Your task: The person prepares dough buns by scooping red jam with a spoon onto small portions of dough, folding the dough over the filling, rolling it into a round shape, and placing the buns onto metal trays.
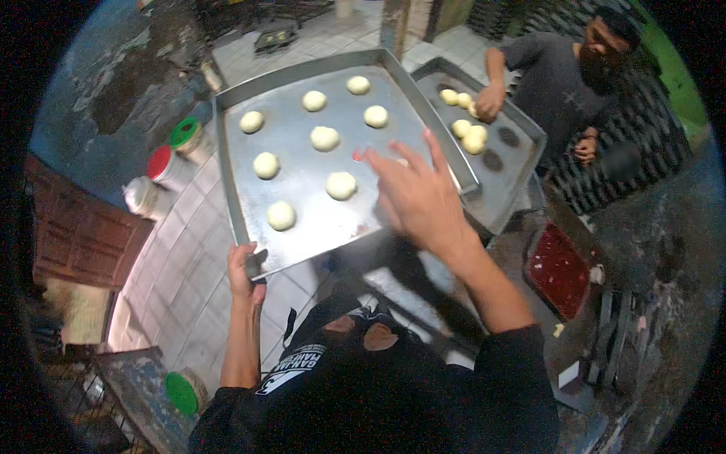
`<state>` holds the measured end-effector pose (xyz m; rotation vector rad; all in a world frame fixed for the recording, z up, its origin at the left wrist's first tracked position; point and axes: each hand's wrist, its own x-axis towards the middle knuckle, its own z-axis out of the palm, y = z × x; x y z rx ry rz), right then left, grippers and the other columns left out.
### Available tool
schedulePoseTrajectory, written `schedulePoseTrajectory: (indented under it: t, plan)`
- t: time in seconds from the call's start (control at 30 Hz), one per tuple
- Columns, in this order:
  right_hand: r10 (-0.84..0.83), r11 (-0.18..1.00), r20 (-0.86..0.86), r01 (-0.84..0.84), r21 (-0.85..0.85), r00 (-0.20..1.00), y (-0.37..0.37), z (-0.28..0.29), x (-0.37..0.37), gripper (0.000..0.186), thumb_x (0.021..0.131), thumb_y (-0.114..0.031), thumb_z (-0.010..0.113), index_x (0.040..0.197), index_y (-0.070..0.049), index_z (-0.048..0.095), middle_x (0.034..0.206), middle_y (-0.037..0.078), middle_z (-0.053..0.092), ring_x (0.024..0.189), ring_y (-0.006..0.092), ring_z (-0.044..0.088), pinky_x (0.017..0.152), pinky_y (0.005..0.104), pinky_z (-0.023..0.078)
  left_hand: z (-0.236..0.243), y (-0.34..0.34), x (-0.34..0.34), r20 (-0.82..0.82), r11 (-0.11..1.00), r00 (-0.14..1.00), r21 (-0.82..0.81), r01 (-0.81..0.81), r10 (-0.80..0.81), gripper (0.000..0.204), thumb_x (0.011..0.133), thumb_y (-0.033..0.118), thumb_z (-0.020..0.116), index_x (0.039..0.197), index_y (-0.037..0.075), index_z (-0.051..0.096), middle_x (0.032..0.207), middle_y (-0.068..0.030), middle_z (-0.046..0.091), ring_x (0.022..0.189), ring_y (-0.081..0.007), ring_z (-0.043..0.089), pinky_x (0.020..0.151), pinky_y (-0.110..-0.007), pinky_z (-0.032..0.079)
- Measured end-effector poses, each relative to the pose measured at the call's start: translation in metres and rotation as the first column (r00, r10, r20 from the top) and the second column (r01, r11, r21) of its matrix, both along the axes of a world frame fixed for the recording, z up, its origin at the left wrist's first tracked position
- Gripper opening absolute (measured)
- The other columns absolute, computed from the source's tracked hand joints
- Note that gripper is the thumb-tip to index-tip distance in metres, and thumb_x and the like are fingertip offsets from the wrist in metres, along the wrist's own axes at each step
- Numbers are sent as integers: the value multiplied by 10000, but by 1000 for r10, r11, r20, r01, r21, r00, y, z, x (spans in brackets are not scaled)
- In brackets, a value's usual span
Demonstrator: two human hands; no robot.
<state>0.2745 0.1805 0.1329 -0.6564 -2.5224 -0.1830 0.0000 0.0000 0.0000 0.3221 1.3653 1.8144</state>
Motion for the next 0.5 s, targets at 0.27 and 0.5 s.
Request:
schedulePoseTrajectory:
  t: [0.27,0.5]
  plan:
    - [187,762,-321,-343,-549,928,-27,-176,-89,375,814,-38,667,1185,-1,637,1124,185,680,1041,368,660,933,425,537,-83,-47,-233,63,939,938,-70,-336,340,235,801,103,682,995,80,552,911,-57,563,860,-219,621,743,-337,531]
    - [14,768,274,165,-619,962,54,-334,-181,583,907,-196,672,1438,-70,468,1477,162,479,1374,365,447,1150,551,326,-154,108,-346,-112,969,972,-111,-220,208,481,797,42,615,1271,20,538,963,-58,593,887,-176,613,787,-312,513]
